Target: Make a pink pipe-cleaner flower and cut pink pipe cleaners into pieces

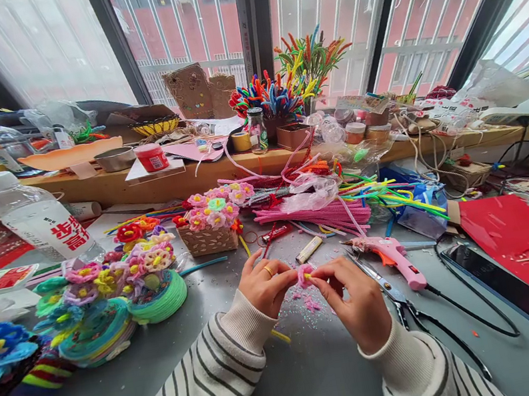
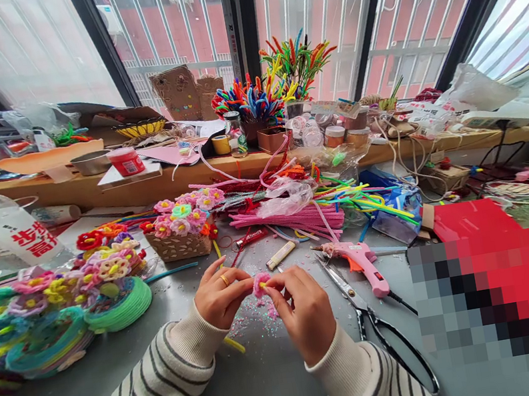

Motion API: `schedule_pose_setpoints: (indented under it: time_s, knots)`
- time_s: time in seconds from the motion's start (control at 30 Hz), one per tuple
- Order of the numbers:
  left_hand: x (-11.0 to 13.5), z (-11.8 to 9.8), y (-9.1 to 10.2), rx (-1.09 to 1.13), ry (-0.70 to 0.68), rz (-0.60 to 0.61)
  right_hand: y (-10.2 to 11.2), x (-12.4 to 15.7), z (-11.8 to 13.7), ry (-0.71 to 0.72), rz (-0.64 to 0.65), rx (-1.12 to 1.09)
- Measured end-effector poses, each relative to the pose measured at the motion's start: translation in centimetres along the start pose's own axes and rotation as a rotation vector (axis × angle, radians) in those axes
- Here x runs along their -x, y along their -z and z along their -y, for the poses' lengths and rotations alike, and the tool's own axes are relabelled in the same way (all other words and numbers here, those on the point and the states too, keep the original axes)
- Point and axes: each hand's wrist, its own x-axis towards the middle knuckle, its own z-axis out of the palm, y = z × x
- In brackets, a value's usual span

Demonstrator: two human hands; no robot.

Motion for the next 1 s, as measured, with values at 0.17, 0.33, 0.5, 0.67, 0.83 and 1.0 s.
schedule_pose_setpoints:
  time_s: [0.17,0.33,0.5,0.67,0.83,1.0]
  knots:
    - [0.02,0.02,-0.02,0.030,0.008,-0.004,-0.02,0.11,0.08,0.011,0.008,0.028]
    - [0.06,0.05,-0.08,0.044,0.016,0.006,0.03,0.09,0.13,0.015,0.005,0.057]
    - [0.10,0.11,-0.17,0.044,0.012,-0.006,0.04,0.15,0.05,0.036,0.000,0.067]
    - [0.08,0.06,-0.17,0.056,0.015,-0.024,-0.03,0.22,-0.07,0.061,-0.010,0.061]
    - [0.06,0.04,-0.11,0.068,0.021,-0.018,-0.11,0.16,-0.14,0.068,-0.009,0.044]
    - [0.08,0.18,0.03,0.071,-0.005,-0.029,-0.09,0.18,-0.12,0.065,-0.005,0.028]
